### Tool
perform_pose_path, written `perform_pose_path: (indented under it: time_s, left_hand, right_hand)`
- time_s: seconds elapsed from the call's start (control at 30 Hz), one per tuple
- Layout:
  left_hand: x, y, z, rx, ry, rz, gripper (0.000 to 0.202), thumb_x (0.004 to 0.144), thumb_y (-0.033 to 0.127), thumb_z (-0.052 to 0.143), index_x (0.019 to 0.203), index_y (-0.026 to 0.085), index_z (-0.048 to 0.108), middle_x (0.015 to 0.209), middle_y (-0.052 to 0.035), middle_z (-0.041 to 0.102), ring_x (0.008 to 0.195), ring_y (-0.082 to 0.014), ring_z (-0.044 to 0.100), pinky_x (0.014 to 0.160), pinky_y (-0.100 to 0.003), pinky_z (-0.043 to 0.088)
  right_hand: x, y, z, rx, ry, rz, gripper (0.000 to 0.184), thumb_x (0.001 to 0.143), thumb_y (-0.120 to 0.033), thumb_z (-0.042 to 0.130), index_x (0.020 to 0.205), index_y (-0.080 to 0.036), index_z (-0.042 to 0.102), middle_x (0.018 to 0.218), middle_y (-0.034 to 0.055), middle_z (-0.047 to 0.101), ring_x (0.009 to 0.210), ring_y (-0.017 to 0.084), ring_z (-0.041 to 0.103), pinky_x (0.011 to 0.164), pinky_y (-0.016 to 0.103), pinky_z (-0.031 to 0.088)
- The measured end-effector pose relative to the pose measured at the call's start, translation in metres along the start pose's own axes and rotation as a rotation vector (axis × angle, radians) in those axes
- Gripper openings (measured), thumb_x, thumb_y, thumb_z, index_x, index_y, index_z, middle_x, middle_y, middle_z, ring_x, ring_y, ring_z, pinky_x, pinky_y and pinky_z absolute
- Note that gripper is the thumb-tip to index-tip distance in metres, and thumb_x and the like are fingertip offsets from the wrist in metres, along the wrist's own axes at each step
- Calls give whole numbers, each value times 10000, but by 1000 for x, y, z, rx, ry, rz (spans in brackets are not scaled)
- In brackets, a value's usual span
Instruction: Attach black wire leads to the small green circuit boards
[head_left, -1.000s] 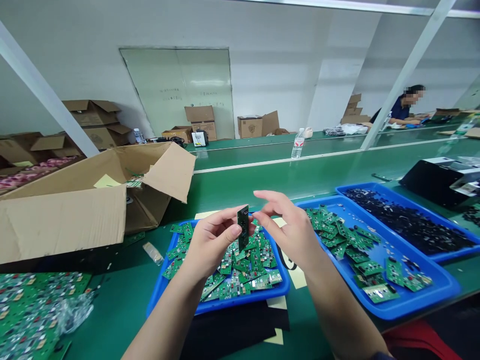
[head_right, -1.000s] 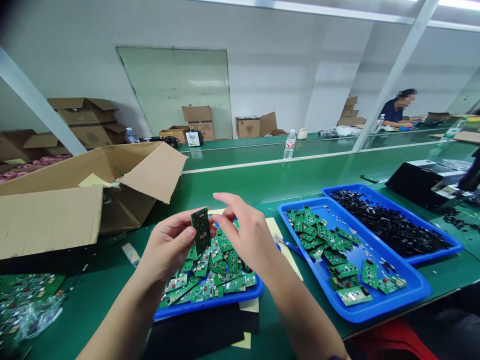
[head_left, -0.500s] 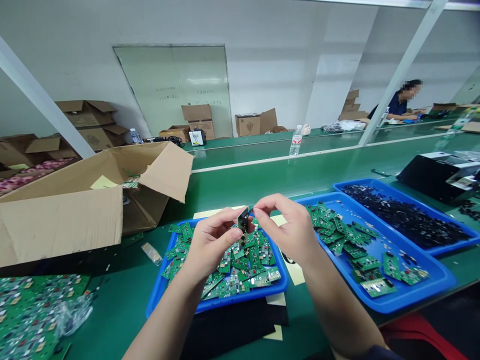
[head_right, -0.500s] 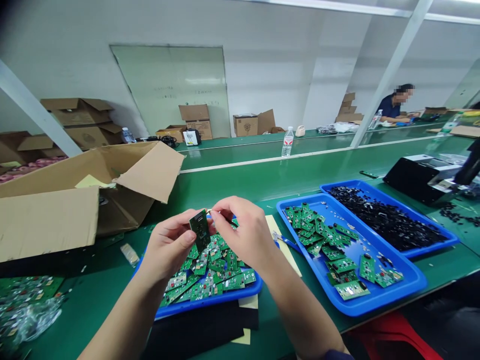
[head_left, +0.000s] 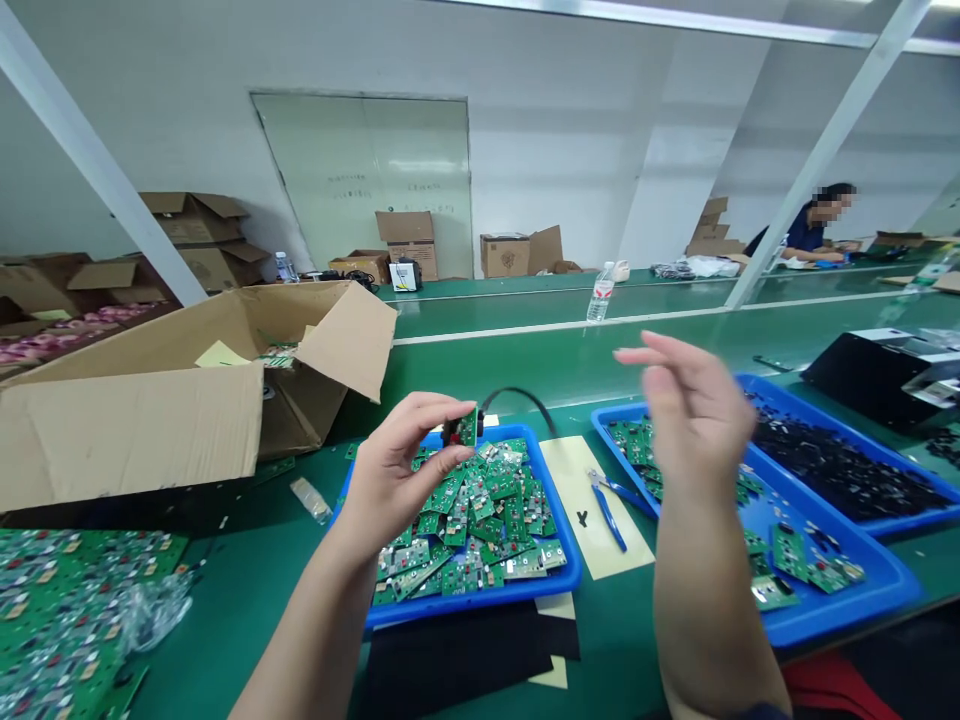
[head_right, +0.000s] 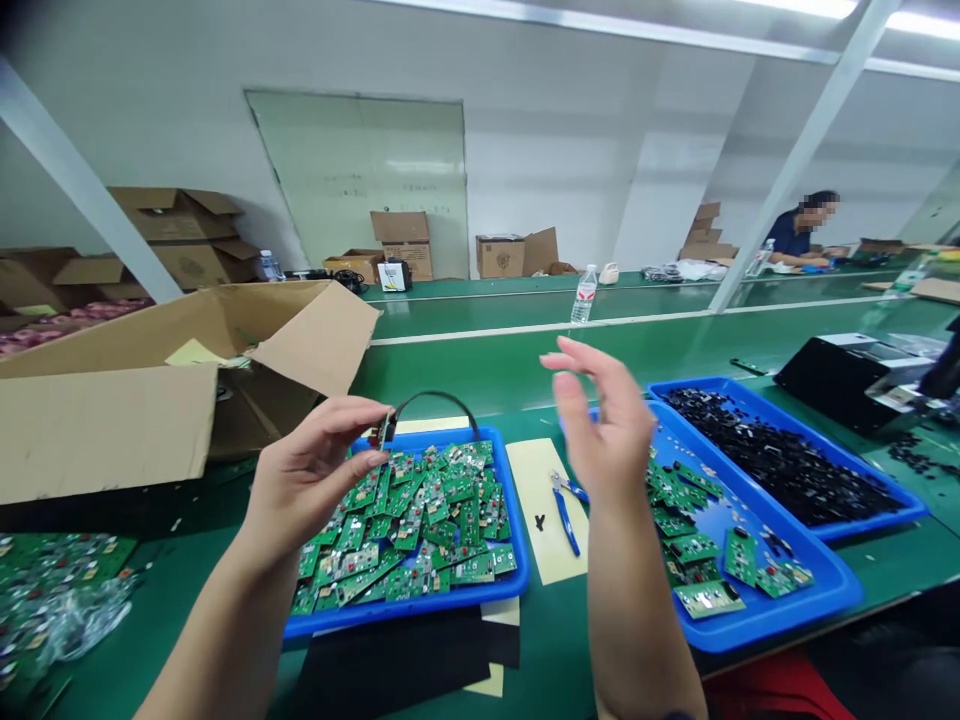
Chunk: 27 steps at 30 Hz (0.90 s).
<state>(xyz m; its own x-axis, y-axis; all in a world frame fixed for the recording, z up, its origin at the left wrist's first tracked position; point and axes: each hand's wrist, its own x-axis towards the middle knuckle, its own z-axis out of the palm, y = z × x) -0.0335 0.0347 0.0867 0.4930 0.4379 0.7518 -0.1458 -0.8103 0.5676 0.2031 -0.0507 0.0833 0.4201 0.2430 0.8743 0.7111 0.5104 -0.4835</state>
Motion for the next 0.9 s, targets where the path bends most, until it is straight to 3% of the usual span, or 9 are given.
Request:
perform_pose_path:
  time_s: [0.07,0.13,0.2,0.27,0.3,0.37,0.47,0.57,0.9]
  left_hand:
    - [0,-1,-2,78,20,65,390,798,105,646,1154,260,612,1029,-50,605,965,-145,574,827,-257,502]
    - [0,-1,-2,144,14,113,389,811,91,623,1165,252,597,1053,-56,596,983,-146,572,841,-268,505]
    - [1,2,1,204,-24,158,378,823,87,606,1168,242,587,1062,-63,592,992,-152,575,848,-284,512]
    - [1,5,3,253,-85,192,363,833,88,592,1166,232,582,1063,-70,590,1009,-161,577,859,-299,516]
    - [1,6,5,268,-118,203,358,837,89,586,1166,228,579,1065,-74,588,1018,-166,578,860,-303,519]
    - [1,8,7,280,-166,218,354,843,89,575,1170,224,573,1076,-79,580,1034,-171,577,867,-308,522]
    - [0,9,8,280,-192,234,352,845,90,571,1172,220,568,1088,-84,573,1040,-174,576,885,-318,517]
    - [0,10,8,275,-196,227,344,848,94,570,1168,222,569,1070,-80,578,1018,-169,583,860,-301,525]
    - [2,-1,9,298,-133,175,299,844,150,599,1135,218,585,972,-54,605,884,-139,604,738,-249,534]
  right_hand:
    - [6,3,-14,55,167,92,156,854,-217,531,902,-225,679,730,12,668,684,177,647,669,365,531]
    - [7,-1,-21,194,146,100,167,841,-213,537,763,-220,684,612,-8,625,529,137,584,529,297,485]
    - [3,-15,-19,280,-115,105,166,826,-218,559,720,-216,686,589,-4,627,491,122,557,463,260,446]
    - [-6,-31,-9,226,-454,189,118,811,-233,590,774,-212,700,667,17,674,573,135,605,507,258,482]
    - [-11,-39,-2,195,-567,239,104,804,-240,603,810,-207,701,717,27,691,622,142,626,547,262,504]
    - [-19,-50,12,192,-649,314,110,806,-261,601,826,-197,689,746,31,693,653,146,632,583,262,515]
    - [-26,-54,25,248,-649,386,103,813,-267,589,783,-191,653,679,6,654,607,129,600,547,242,494]
    - [-27,-51,25,255,-604,340,84,814,-243,590,753,-191,613,663,-6,622,606,121,580,559,240,489]
    - [-30,-46,39,64,-397,-246,138,833,-66,551,756,-168,605,704,48,634,682,145,579,620,284,496]
